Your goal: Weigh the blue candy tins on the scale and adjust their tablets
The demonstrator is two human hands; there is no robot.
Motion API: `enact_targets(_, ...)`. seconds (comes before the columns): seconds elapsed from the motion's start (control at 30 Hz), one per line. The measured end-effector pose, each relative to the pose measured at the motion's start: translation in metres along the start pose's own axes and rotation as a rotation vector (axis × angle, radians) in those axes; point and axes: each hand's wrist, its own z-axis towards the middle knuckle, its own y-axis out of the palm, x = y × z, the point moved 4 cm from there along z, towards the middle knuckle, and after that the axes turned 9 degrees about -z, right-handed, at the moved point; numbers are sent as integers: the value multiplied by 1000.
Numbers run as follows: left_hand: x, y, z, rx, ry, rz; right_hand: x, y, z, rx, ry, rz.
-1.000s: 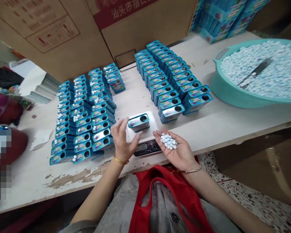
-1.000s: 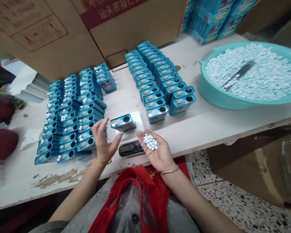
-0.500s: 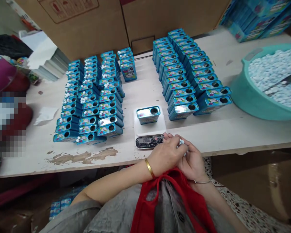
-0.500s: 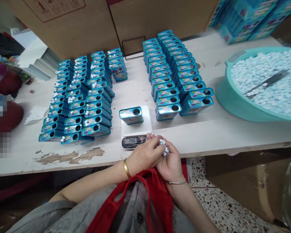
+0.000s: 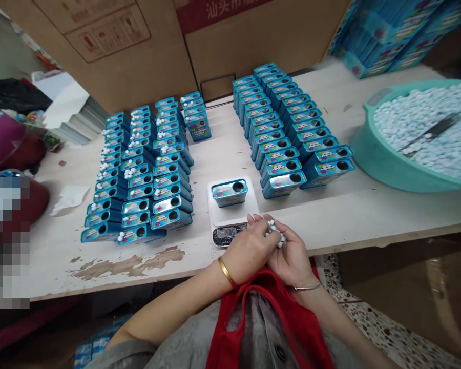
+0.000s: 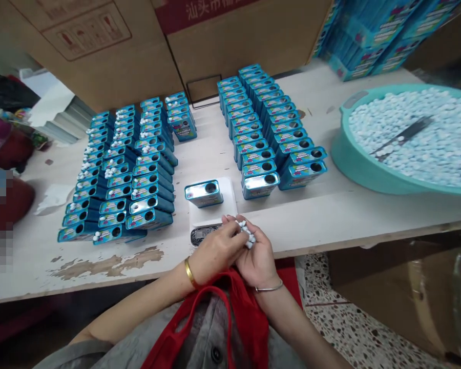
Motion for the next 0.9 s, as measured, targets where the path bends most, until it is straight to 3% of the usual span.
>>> enact_targets(0.13, -9, -18, 1, 50, 21, -142, -2, 14, 6, -69, -43, -6)
enact_targets(0.3, -29, -64, 8, 325, 43, -460, -8, 27, 12, -144, -82, 35)
enact_targets(0.43, -52, -97, 19, 460, -47, -331, -11, 29, 12, -160, -103, 54)
enact_targets(0.63, -69, -111, 27, 336, -67, -203, -15, 18, 8, -96, -106, 48)
enact_targets(0.8, -68, -132, 12, 504, -82, -266, -20, 8, 5, -114, -115, 22)
enact_targets(0.87, -56, -125, 6, 491, -68, -290, -18, 4, 3, -130, -103, 2)
enact_targets(0.9, -47, -115, 5, 426, -41, -304, -17, 1, 2, -133, -90, -7)
